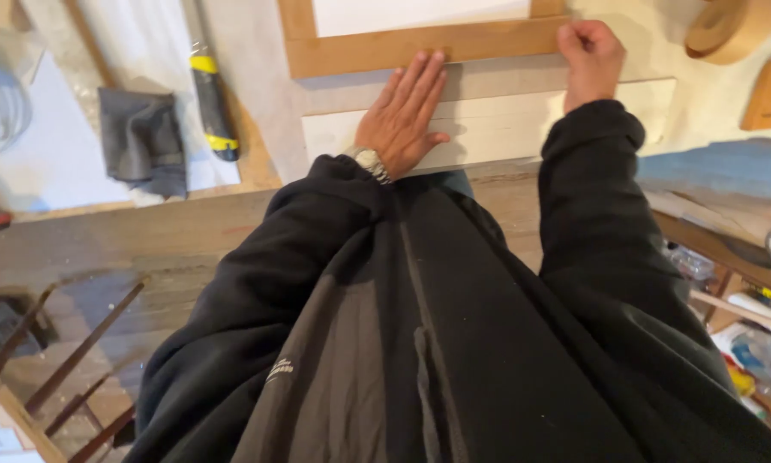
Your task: Applying and trimming wood-textured veneer tape to the edge of a frame or board.
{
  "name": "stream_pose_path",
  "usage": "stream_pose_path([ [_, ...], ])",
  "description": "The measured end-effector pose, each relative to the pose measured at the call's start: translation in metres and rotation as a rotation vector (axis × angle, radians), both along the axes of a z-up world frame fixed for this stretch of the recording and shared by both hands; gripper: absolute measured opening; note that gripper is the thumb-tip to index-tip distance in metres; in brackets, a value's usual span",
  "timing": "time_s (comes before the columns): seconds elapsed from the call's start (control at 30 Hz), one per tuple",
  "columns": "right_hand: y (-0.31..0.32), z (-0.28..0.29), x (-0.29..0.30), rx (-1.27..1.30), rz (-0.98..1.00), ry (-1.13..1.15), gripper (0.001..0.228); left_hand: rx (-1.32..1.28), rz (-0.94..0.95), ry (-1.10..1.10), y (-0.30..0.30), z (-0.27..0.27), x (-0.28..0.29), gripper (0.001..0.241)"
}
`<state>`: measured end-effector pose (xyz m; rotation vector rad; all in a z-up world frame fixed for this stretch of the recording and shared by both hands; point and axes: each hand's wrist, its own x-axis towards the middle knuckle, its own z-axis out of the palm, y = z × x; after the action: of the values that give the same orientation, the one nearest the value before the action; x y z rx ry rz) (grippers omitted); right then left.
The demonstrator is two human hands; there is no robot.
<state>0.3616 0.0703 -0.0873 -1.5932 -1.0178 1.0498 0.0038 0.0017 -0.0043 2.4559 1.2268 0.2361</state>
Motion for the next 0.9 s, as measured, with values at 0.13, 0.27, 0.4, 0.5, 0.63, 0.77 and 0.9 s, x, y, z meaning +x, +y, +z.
stream_pose_path([
  [0.13,-0.002,0.001,-0.004,0.008,0.011,-0.033,0.012,-0.023,0.004,0.013,0.001,0.007,0.001,0.098],
  [0.27,-0.005,0.026,-0.02,-0.002,0.008,-0.009,0.011,0.008,0.005,0.038,0.0,0.012,0.002,0.096],
  [0.4,-0.005,0.028,-0.021,-0.025,0.007,0.015,0.013,0.002,0.012,0.075,-0.002,0.009,0.002,0.097],
  [0.5,-0.005,0.027,-0.02,-0.008,0.005,0.07,0.016,0.035,0.017,0.08,-0.002,0.005,0.002,0.097],
  [0.63,-0.007,0.027,-0.017,-0.002,0.005,0.085,0.015,0.018,0.03,0.076,-0.003,0.004,0.004,0.098],
  [0.77,-0.009,0.033,-0.018,0.004,0.04,0.0,0.017,0.046,0.033,0.064,-0.004,0.004,0.004,0.098],
  [0.9,-0.01,0.037,-0.02,-0.008,0.114,-0.027,0.019,0.045,0.04,0.068,-0.005,0.01,0.007,0.096],
])
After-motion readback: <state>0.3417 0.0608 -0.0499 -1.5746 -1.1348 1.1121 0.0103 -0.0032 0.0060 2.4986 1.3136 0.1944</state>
